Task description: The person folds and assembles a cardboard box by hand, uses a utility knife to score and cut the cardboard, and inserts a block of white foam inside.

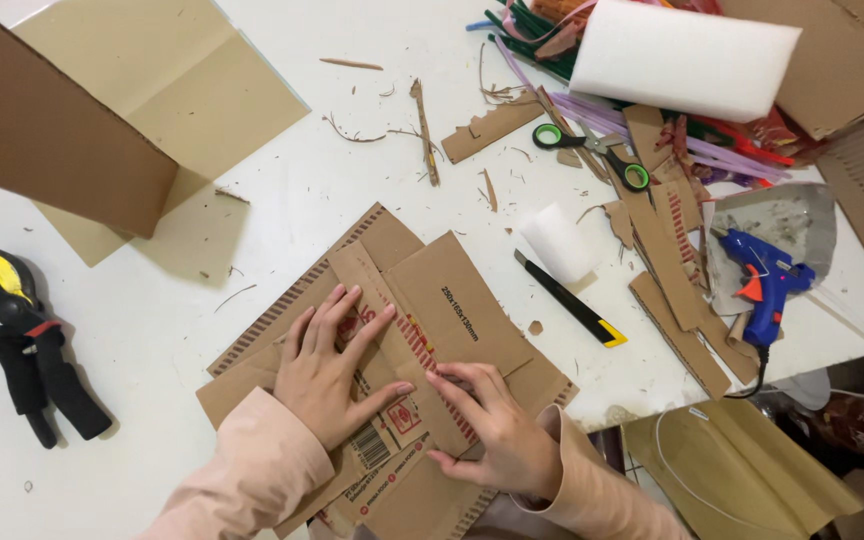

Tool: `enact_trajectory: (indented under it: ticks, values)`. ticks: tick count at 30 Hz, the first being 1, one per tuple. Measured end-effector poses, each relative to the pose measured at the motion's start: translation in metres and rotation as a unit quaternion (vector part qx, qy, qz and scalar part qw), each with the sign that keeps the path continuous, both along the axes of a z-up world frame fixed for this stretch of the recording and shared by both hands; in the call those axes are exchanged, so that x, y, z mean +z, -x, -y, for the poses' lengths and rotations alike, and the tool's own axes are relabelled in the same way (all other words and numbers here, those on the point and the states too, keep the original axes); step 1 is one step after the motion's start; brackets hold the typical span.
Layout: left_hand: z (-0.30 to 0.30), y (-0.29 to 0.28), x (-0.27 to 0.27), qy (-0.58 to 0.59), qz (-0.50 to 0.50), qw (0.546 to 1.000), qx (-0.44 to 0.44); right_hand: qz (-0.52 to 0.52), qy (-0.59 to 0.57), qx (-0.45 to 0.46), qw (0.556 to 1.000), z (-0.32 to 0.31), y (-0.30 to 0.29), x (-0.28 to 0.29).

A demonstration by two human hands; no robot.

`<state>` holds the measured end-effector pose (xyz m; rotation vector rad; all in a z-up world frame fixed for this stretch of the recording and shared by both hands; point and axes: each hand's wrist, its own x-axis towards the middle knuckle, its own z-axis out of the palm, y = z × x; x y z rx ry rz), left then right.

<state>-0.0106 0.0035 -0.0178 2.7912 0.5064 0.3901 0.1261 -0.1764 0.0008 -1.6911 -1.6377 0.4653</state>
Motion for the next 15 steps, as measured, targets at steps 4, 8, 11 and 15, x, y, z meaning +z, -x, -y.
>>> enact_trajectory:
  ticks: [4, 8, 11, 15]
  values:
    - [0.0003, -0.0031, 0.0018, 0.005, 0.001, 1.000, 0.006, -0.015, 0.003, 0.002, 1.000, -0.0019, -0.0042, 0.0005]
    - [0.0004, -0.0047, 0.0026, 0.007, 0.000, 1.000, 0.011, -0.016, 0.008, 0.006, 1.000, -0.0036, -0.0071, 0.0011]
    - [0.0007, -0.0050, 0.0042, 0.009, -0.001, 1.000, 0.008, -0.015, 0.011, 0.004, 1.000, -0.0024, -0.0069, -0.0026]
    - [0.0012, -0.0045, 0.0005, 0.002, -0.013, 1.000, 0.011, -0.012, 0.007, -0.009, 1.000, -0.0020, -0.0059, -0.0045]
